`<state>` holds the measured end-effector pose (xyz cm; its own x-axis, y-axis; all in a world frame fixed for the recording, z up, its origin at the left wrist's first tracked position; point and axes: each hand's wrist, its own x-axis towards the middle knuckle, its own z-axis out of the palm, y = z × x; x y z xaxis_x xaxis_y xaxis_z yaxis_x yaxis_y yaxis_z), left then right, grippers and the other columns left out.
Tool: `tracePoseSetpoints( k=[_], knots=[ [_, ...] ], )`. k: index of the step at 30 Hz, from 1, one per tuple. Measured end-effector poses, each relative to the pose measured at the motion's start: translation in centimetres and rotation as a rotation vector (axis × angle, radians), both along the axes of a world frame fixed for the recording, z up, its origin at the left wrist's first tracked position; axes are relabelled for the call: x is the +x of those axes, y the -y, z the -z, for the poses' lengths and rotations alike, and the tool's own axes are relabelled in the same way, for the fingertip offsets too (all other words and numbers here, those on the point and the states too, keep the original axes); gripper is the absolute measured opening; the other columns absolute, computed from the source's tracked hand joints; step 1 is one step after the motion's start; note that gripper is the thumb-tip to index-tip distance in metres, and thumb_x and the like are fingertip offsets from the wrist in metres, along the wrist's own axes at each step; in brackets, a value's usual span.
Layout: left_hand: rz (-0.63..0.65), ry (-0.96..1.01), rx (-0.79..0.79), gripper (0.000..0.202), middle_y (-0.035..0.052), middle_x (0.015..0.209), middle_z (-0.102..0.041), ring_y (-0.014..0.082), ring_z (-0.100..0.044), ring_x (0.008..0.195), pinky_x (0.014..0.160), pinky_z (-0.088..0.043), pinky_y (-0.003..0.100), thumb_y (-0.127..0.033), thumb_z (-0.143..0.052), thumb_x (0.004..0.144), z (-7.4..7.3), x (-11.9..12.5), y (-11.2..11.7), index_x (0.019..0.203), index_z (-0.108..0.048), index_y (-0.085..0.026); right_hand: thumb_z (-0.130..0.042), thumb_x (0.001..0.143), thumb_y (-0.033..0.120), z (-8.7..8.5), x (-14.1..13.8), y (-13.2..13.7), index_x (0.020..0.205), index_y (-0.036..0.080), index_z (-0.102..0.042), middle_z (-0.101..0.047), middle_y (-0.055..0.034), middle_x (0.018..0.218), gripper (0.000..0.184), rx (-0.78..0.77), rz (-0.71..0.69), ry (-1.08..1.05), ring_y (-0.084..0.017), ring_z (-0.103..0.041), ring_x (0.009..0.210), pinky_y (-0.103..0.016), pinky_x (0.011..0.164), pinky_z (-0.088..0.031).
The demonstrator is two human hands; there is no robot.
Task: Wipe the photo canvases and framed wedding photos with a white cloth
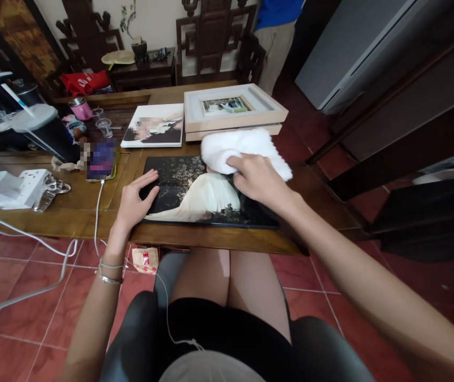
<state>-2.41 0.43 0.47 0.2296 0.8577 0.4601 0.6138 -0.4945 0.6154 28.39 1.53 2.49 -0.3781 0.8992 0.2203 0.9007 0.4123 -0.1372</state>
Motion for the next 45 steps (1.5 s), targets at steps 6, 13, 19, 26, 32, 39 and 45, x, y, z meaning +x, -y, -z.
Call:
tracePoseSetpoints(
  k=[6, 13, 19, 26, 32, 39, 45],
  knots=[
    [-0.003, -0.018, 0.007, 0.030, 0.0091, 0.128, -0.068, 0.0261, -0.060, 0.126, 0.112, -0.043, 0.047, -0.030, -0.061, 0.089, -0.4, 0.1, 0.2, 0.115, -0.071, -0.019, -0.047, 0.064, 0.000, 0.3, 0.4, 8.5, 0.089, 0.021, -0.071, -0.064, -0.0110, 0.131, 0.041, 0.067, -0.135, -0.076, -0.035, -0.049, 0.131, -0.061, 0.104, -0.041],
    [0.010, -0.032, 0.024, 0.031, 0.0105, 0.128, -0.068, 0.0257, -0.060, 0.126, 0.112, -0.043, 0.047, -0.029, -0.062, 0.089, -0.2, 0.2, -0.1, 0.116, -0.071, -0.017, -0.045, 0.064, -0.005, -1.5, -1.1, 12.5, 0.078, 0.021, -0.071, -0.062, -0.0102, 0.135, 0.039, 0.040, -0.328, -0.056, -0.034, -0.049, 0.133, -0.059, 0.108, -0.042],
    [0.024, -0.021, 0.013, 0.031, 0.0097, 0.129, -0.067, 0.0256, -0.059, 0.127, 0.112, -0.043, 0.046, -0.030, -0.062, 0.089, 0.2, -0.1, -0.3, 0.116, -0.071, -0.019, -0.042, 0.070, -0.003, -1.6, -0.1, 3.9, 0.093, 0.015, -0.067, -0.067, -0.0175, 0.117, 0.039, -0.003, -0.116, 0.023, -0.033, -0.055, 0.126, -0.052, 0.104, -0.043],
    [0.014, -0.016, -0.003, 0.030, 0.0091, 0.129, -0.068, 0.0260, -0.059, 0.126, 0.112, -0.042, 0.047, -0.031, -0.061, 0.089, 0.1, -0.1, -0.2, 0.115, -0.071, -0.019, -0.044, 0.068, -0.001, -0.2, 0.6, 1.0, 0.089, 0.015, -0.065, -0.069, -0.0177, 0.107, 0.034, 0.065, -0.079, 0.025, -0.036, -0.060, 0.114, -0.052, 0.096, -0.047],
    [0.011, -0.022, 0.008, 0.029, 0.0103, 0.128, -0.068, 0.0255, -0.060, 0.126, 0.112, -0.042, 0.046, -0.028, -0.060, 0.090, -0.3, 0.2, 0.1, 0.114, -0.072, -0.017, -0.049, 0.064, -0.001, 0.4, 0.2, 10.3, 0.078, 0.020, -0.068, -0.063, -0.0118, 0.133, 0.032, 0.082, -0.270, -0.089, -0.039, -0.046, 0.133, -0.066, 0.108, -0.037],
    [0.022, -0.029, 0.018, 0.030, 0.0109, 0.129, -0.068, 0.0252, -0.059, 0.127, 0.112, -0.043, 0.046, -0.028, -0.061, 0.090, 0.2, 0.0, -0.2, 0.115, -0.071, -0.017, -0.043, 0.063, -0.007, -0.8, -0.3, 13.5, 0.072, 0.020, -0.067, -0.063, -0.0099, 0.135, 0.037, 0.076, -0.337, -0.134, -0.035, -0.050, 0.133, -0.061, 0.108, -0.042],
    [0.037, -0.015, 0.011, 0.030, 0.0098, 0.130, -0.067, 0.0246, -0.058, 0.127, 0.112, -0.042, 0.046, -0.028, -0.061, 0.090, 0.6, -0.3, -0.5, 0.117, -0.070, -0.018, -0.043, 0.070, -0.002, -0.2, 1.6, 4.1, 0.087, 0.017, -0.064, -0.068, -0.0182, 0.118, 0.034, 0.052, -0.143, -0.068, -0.034, -0.053, 0.130, -0.057, 0.106, -0.044]
  ],
)
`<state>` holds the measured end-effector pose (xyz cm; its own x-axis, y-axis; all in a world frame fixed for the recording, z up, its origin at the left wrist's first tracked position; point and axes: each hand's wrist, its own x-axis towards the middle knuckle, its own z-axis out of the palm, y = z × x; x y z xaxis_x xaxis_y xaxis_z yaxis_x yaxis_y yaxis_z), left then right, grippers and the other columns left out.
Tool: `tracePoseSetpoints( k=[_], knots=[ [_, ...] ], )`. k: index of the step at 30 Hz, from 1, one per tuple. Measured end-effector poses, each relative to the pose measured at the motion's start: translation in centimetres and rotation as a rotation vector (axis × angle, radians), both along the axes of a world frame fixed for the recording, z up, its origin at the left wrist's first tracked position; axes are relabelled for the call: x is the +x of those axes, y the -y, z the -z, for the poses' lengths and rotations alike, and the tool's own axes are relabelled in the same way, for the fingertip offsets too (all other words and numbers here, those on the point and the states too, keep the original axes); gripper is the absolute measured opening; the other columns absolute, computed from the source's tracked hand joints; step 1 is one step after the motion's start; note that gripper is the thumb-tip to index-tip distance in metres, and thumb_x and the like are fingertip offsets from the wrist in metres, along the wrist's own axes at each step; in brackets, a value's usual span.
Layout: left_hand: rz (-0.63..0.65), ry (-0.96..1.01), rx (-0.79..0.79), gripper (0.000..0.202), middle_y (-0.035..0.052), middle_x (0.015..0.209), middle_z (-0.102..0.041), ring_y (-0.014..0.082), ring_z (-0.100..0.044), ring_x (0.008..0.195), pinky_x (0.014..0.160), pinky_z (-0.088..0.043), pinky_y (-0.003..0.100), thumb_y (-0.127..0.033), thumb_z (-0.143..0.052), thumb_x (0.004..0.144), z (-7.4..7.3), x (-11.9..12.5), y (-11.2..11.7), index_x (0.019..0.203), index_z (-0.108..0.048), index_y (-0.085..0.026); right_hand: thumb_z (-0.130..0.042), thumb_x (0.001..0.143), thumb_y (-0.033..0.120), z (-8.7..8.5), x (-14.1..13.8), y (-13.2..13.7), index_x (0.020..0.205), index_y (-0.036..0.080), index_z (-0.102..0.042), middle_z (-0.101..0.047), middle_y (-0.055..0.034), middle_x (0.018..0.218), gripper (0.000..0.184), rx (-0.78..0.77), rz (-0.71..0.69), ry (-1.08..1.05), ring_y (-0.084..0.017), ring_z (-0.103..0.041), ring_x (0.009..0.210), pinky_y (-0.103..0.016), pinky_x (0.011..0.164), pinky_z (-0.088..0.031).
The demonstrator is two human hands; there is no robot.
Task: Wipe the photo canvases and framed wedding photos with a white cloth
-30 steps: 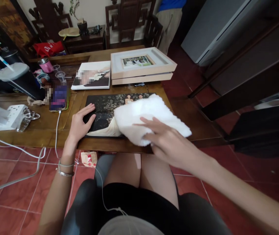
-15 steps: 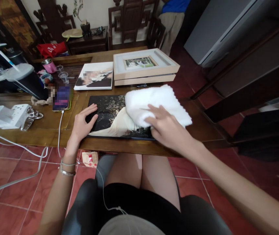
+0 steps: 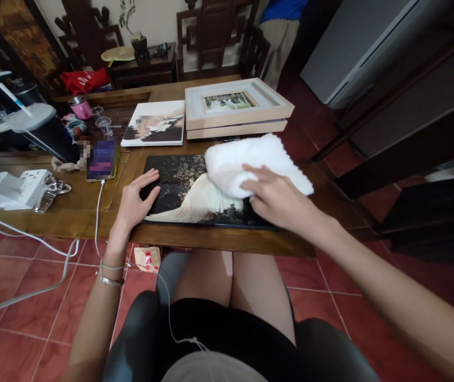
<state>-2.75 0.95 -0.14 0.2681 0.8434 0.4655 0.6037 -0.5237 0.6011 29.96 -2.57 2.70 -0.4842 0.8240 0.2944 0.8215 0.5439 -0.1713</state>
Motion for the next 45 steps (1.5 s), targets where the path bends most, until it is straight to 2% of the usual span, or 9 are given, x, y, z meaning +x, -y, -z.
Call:
tracePoseSetpoints(
  k=[3, 6, 16, 20, 26, 31, 35, 38, 45],
  knots=[
    [0.001, 0.011, -0.011, 0.030, 0.0119, 0.129, -0.067, 0.0253, -0.059, 0.127, 0.112, -0.042, 0.045, -0.028, -0.062, 0.090, -0.2, 0.0, 0.1, 0.116, -0.071, -0.016, -0.042, 0.070, 0.000, 0.5, 0.5, -3.4, 0.088, 0.018, -0.062, -0.069, -0.0168, 0.106, 0.033, 0.014, 0.065, 0.044, -0.035, -0.056, 0.125, -0.055, 0.099, -0.048],
    [-0.008, 0.017, -0.010, 0.030, 0.0141, 0.128, -0.068, 0.0261, -0.060, 0.126, 0.112, -0.042, 0.045, -0.027, -0.063, 0.089, -0.5, 0.2, 0.3, 0.114, -0.071, -0.013, -0.043, 0.067, 0.000, 1.3, 0.8, -3.6, 0.089, 0.019, -0.061, -0.069, -0.0153, 0.105, 0.034, 0.054, 0.082, 0.037, -0.035, -0.056, 0.125, -0.055, 0.098, -0.048],
    [-0.020, -0.007, -0.011, 0.028, 0.0110, 0.128, -0.068, 0.0256, -0.059, 0.127, 0.112, -0.041, 0.046, -0.027, -0.061, 0.090, -0.8, 0.5, 0.4, 0.114, -0.071, -0.017, -0.046, 0.071, -0.001, 1.2, -0.6, 9.9, 0.068, 0.019, -0.061, -0.061, -0.0152, 0.135, 0.025, 0.080, -0.093, -0.088, -0.038, -0.034, 0.143, -0.067, 0.107, -0.039],
    [-0.016, -0.013, -0.011, 0.028, 0.0107, 0.129, -0.067, 0.0255, -0.058, 0.127, 0.112, -0.042, 0.046, -0.027, -0.060, 0.090, -0.6, 0.5, 0.3, 0.115, -0.070, -0.017, -0.043, 0.075, -0.005, 0.2, -2.2, 11.7, 0.061, 0.019, -0.059, -0.063, -0.0136, 0.134, 0.032, 0.122, -0.184, -0.097, -0.036, -0.039, 0.140, -0.064, 0.108, -0.040],
    [-0.005, -0.026, -0.011, 0.029, 0.0107, 0.131, -0.067, 0.0248, -0.057, 0.128, 0.112, -0.041, 0.046, -0.027, -0.059, 0.091, -0.4, 0.3, 0.2, 0.117, -0.070, -0.017, -0.046, 0.067, -0.006, -0.2, -2.7, 5.6, 0.072, 0.020, -0.067, -0.063, -0.0106, 0.133, 0.034, 0.039, -0.205, -0.009, -0.036, -0.050, 0.132, -0.062, 0.107, -0.042],
    [0.004, -0.021, -0.013, 0.030, 0.0107, 0.131, -0.066, 0.0246, -0.058, 0.128, 0.112, -0.041, 0.046, -0.028, -0.059, 0.091, -0.4, 0.2, 0.2, 0.117, -0.070, -0.018, -0.045, 0.071, -0.003, -0.3, -2.5, -1.6, 0.100, 0.014, -0.069, -0.065, -0.0186, 0.124, 0.042, -0.016, -0.046, 0.058, -0.038, -0.050, 0.131, -0.061, 0.105, -0.041],
    [-0.008, -0.017, -0.021, 0.029, 0.0098, 0.130, -0.067, 0.0249, -0.058, 0.128, 0.112, -0.041, 0.048, -0.029, -0.059, 0.091, -0.6, 0.2, 0.4, 0.116, -0.070, -0.019, -0.046, 0.070, -0.002, 0.1, -2.8, -3.7, 0.102, 0.014, -0.068, -0.068, -0.0182, 0.116, 0.042, 0.017, 0.045, 0.082, -0.040, -0.052, 0.127, -0.062, 0.102, -0.042],
    [-0.011, -0.014, -0.025, 0.029, 0.0102, 0.130, -0.067, 0.0250, -0.058, 0.128, 0.112, -0.042, 0.047, -0.029, -0.058, 0.091, -0.7, 0.3, 0.5, 0.116, -0.070, -0.018, -0.049, 0.068, -0.001, 0.7, -3.3, -1.6, 0.101, 0.016, -0.069, -0.064, -0.0171, 0.127, 0.042, 0.046, 0.023, 0.054, -0.042, -0.049, 0.129, -0.067, 0.105, -0.038],
    [-0.014, -0.023, -0.014, 0.029, 0.0107, 0.130, -0.067, 0.0245, -0.058, 0.127, 0.113, -0.041, 0.046, -0.028, -0.059, 0.091, -0.7, 0.4, 0.5, 0.115, -0.070, -0.018, -0.053, 0.068, -0.003, 0.2, -4.6, 9.4, 0.085, 0.019, -0.073, -0.059, -0.0127, 0.138, 0.035, 0.057, -0.188, 0.016, -0.042, -0.042, 0.136, -0.067, 0.109, -0.036]
  ],
)
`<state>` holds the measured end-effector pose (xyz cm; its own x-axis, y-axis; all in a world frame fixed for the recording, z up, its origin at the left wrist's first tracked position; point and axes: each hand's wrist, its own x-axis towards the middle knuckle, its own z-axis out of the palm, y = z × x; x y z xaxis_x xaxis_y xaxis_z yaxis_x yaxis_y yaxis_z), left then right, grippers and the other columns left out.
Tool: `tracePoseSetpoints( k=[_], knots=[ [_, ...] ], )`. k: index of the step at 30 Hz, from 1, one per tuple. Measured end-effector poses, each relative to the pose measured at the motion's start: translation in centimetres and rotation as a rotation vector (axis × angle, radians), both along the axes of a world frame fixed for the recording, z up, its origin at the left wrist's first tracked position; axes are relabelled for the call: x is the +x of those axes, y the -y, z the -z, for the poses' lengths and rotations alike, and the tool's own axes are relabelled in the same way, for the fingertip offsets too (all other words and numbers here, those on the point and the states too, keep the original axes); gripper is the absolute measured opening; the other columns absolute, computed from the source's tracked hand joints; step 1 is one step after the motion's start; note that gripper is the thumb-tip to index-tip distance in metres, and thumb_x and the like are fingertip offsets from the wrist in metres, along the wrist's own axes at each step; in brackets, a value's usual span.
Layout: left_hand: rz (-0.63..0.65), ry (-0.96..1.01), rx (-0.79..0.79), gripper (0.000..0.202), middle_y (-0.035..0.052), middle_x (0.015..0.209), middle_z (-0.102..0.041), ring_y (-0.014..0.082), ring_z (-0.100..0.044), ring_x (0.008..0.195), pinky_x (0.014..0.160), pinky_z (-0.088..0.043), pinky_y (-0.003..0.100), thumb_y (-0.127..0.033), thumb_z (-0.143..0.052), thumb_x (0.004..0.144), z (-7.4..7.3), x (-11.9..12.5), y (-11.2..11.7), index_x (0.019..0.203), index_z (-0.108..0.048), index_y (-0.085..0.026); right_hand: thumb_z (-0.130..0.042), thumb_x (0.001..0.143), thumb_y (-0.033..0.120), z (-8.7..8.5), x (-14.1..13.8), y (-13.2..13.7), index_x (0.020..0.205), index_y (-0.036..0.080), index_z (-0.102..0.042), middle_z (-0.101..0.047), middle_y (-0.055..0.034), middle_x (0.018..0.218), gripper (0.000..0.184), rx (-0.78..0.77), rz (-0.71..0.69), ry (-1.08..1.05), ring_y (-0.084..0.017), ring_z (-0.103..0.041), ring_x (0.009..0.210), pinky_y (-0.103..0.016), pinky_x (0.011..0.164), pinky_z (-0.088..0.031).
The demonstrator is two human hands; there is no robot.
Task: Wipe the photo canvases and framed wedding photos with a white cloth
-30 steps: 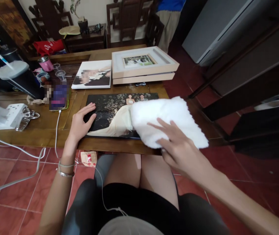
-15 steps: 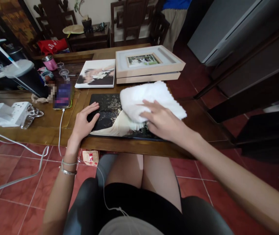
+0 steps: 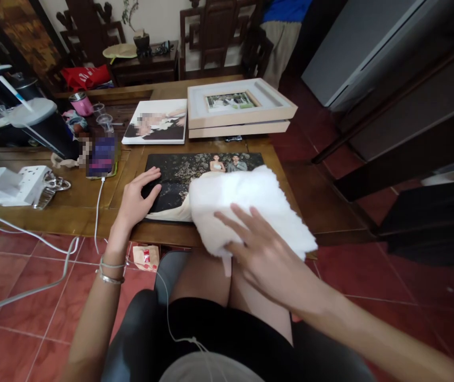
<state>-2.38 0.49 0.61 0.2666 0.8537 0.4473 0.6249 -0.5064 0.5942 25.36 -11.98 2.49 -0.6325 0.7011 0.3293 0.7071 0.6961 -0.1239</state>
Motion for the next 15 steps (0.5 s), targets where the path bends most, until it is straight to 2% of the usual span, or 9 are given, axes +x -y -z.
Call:
tracePoseSetpoints(
  k=[2, 5, 9, 12, 15],
  knots=[
    [0.001, 0.001, 0.001, 0.029, 0.0114, 0.130, -0.067, 0.0247, -0.058, 0.127, 0.112, -0.041, 0.046, -0.028, -0.059, 0.091, 0.1, 0.0, 0.0, 0.115, -0.070, -0.017, -0.052, 0.068, -0.003, -0.5, -0.2, 1.3, 0.080, 0.018, -0.073, -0.060, -0.0135, 0.138, 0.032, 0.006, -0.036, -0.014, -0.041, -0.044, 0.135, -0.065, 0.108, -0.040],
    [0.003, 0.003, 0.006, 0.029, 0.0110, 0.130, -0.067, 0.0250, -0.058, 0.127, 0.112, -0.042, 0.047, -0.028, -0.059, 0.090, 0.3, -0.1, -0.2, 0.115, -0.070, -0.018, -0.051, 0.068, -0.003, -1.1, 0.0, 0.3, 0.080, 0.018, -0.073, -0.060, -0.0134, 0.138, 0.032, -0.023, -0.053, -0.006, -0.040, -0.045, 0.135, -0.062, 0.108, -0.042],
    [0.011, 0.006, 0.013, 0.030, 0.0108, 0.130, -0.067, 0.0253, -0.059, 0.127, 0.112, -0.042, 0.047, -0.029, -0.060, 0.090, 0.5, -0.3, -0.3, 0.116, -0.070, -0.018, -0.045, 0.068, -0.006, -1.3, 0.5, -4.8, 0.091, 0.022, -0.073, -0.062, -0.0095, 0.134, 0.046, -0.036, 0.014, 0.001, -0.035, -0.049, 0.133, -0.061, 0.106, -0.043],
    [0.013, 0.015, 0.009, 0.030, 0.0106, 0.129, -0.067, 0.0253, -0.059, 0.126, 0.112, -0.042, 0.047, -0.030, -0.060, 0.090, 0.4, -0.3, -0.2, 0.115, -0.070, -0.018, -0.044, 0.070, -0.006, -1.4, 0.0, -9.1, 0.103, 0.018, -0.071, -0.064, -0.0138, 0.130, 0.048, -0.036, 0.110, 0.037, -0.037, -0.050, 0.130, -0.062, 0.103, -0.044],
    [0.005, 0.013, -0.002, 0.029, 0.0101, 0.129, -0.067, 0.0251, -0.059, 0.127, 0.112, -0.042, 0.048, -0.031, -0.059, 0.090, 0.2, -0.2, -0.1, 0.115, -0.070, -0.019, -0.045, 0.072, -0.003, -1.3, -1.2, -11.7, 0.111, 0.013, -0.068, -0.061, -0.0189, 0.132, 0.047, -0.048, 0.222, 0.080, -0.042, -0.049, 0.129, -0.066, 0.101, -0.042]
  ],
)
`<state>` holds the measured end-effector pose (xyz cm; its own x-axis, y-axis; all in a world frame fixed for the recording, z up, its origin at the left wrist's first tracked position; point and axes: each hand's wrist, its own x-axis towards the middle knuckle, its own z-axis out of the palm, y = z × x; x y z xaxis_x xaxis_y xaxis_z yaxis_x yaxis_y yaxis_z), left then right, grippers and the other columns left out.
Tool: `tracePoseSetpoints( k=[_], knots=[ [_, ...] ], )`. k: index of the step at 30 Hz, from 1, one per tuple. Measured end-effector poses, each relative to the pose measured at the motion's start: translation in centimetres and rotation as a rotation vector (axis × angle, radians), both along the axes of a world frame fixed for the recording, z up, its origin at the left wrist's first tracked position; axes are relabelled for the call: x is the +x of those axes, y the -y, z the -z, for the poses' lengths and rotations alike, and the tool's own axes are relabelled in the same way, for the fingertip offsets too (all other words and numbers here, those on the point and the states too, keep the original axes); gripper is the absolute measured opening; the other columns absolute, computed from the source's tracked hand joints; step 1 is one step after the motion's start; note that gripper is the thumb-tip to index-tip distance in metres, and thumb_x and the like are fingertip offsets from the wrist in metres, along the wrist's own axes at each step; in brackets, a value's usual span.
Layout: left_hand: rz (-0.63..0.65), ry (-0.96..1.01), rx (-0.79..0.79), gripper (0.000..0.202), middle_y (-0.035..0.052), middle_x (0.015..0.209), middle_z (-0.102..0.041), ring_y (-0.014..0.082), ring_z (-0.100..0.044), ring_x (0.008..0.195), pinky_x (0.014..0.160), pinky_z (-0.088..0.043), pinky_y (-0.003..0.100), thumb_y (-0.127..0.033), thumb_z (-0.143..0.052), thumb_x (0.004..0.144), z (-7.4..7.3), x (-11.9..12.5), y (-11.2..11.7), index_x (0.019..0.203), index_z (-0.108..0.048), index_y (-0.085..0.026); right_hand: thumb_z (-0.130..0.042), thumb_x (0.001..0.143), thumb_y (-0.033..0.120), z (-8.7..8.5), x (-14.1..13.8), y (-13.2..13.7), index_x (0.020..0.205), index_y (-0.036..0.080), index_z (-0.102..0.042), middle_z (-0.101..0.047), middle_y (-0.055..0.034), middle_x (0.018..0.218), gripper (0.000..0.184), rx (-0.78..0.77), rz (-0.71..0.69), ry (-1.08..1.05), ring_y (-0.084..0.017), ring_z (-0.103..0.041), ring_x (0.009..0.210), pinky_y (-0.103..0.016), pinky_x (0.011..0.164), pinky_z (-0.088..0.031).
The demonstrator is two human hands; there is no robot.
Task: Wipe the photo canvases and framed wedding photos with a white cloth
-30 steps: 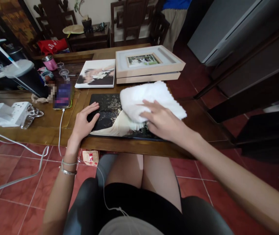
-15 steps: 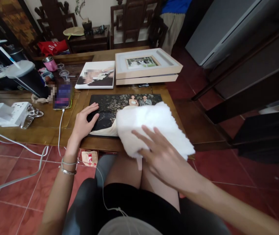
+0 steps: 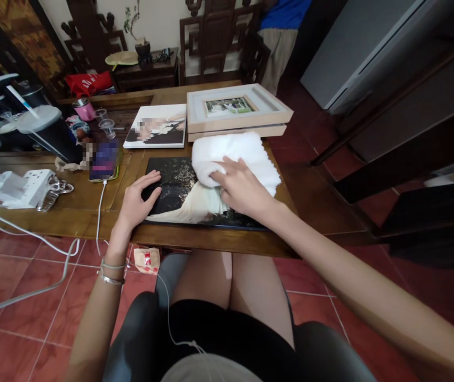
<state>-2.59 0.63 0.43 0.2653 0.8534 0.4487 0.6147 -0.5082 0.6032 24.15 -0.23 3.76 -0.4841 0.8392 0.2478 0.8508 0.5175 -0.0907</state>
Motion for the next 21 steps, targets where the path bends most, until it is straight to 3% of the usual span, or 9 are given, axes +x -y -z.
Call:
tracePoseSetpoints(
  k=[4, 8, 12, 14, 16, 21],
  knots=[
    [-0.002, -0.001, 0.000, 0.030, 0.0103, 0.129, -0.067, 0.0250, -0.059, 0.127, 0.112, -0.042, 0.047, -0.031, -0.060, 0.090, 0.0, 0.0, 0.0, 0.116, -0.070, -0.019, -0.051, 0.073, -0.001, 0.8, -2.1, 1.2, 0.110, 0.018, -0.070, -0.061, -0.0167, 0.134, 0.045, 0.027, 0.015, -0.020, -0.044, -0.048, 0.129, -0.070, 0.102, -0.038],
    [0.002, -0.010, 0.009, 0.031, 0.0115, 0.129, -0.067, 0.0248, -0.058, 0.127, 0.112, -0.042, 0.046, -0.030, -0.059, 0.090, -0.1, 0.0, 0.0, 0.116, -0.070, -0.017, -0.057, 0.077, 0.004, 2.1, -3.2, 6.7, 0.095, 0.026, -0.072, -0.061, -0.0093, 0.136, 0.032, 0.024, -0.150, -0.053, -0.042, -0.045, 0.133, -0.071, 0.108, -0.032],
    [-0.004, -0.026, 0.002, 0.030, 0.0102, 0.130, -0.067, 0.0248, -0.059, 0.127, 0.112, -0.041, 0.048, -0.030, -0.058, 0.091, -0.2, 0.1, 0.1, 0.117, -0.069, -0.019, -0.059, 0.071, 0.001, 2.4, -1.5, 10.6, 0.092, 0.022, -0.071, -0.051, -0.0101, 0.148, 0.032, -0.026, -0.346, -0.127, -0.039, -0.028, 0.145, -0.067, 0.114, -0.026],
    [-0.011, -0.028, 0.001, 0.030, 0.0101, 0.131, -0.066, 0.0248, -0.058, 0.127, 0.112, -0.041, 0.049, -0.030, -0.058, 0.091, -0.1, 0.1, 0.1, 0.117, -0.069, -0.019, -0.055, 0.066, -0.003, 2.0, 0.3, 10.7, 0.090, 0.021, -0.071, -0.050, -0.0098, 0.149, 0.037, -0.085, -0.415, -0.168, -0.035, -0.027, 0.146, -0.064, 0.116, -0.026],
    [-0.012, -0.025, 0.002, 0.031, 0.0100, 0.131, -0.067, 0.0249, -0.058, 0.127, 0.112, -0.041, 0.049, -0.030, -0.058, 0.091, 0.0, 0.1, 0.1, 0.117, -0.069, -0.019, -0.049, 0.064, -0.006, 1.4, 2.2, 9.8, 0.085, 0.021, -0.071, -0.054, -0.0079, 0.145, 0.040, -0.124, -0.415, -0.204, -0.031, -0.034, 0.144, -0.062, 0.116, -0.028],
    [-0.006, -0.007, 0.010, 0.030, 0.0100, 0.130, -0.067, 0.0248, -0.059, 0.127, 0.112, -0.042, 0.048, -0.030, -0.059, 0.091, 0.2, 0.1, 0.0, 0.116, -0.070, -0.019, -0.042, 0.069, -0.006, 0.7, 5.2, 5.8, 0.079, 0.020, -0.067, -0.064, -0.0109, 0.132, 0.038, -0.061, -0.198, -0.190, -0.031, -0.048, 0.135, -0.061, 0.113, -0.037]
  ],
)
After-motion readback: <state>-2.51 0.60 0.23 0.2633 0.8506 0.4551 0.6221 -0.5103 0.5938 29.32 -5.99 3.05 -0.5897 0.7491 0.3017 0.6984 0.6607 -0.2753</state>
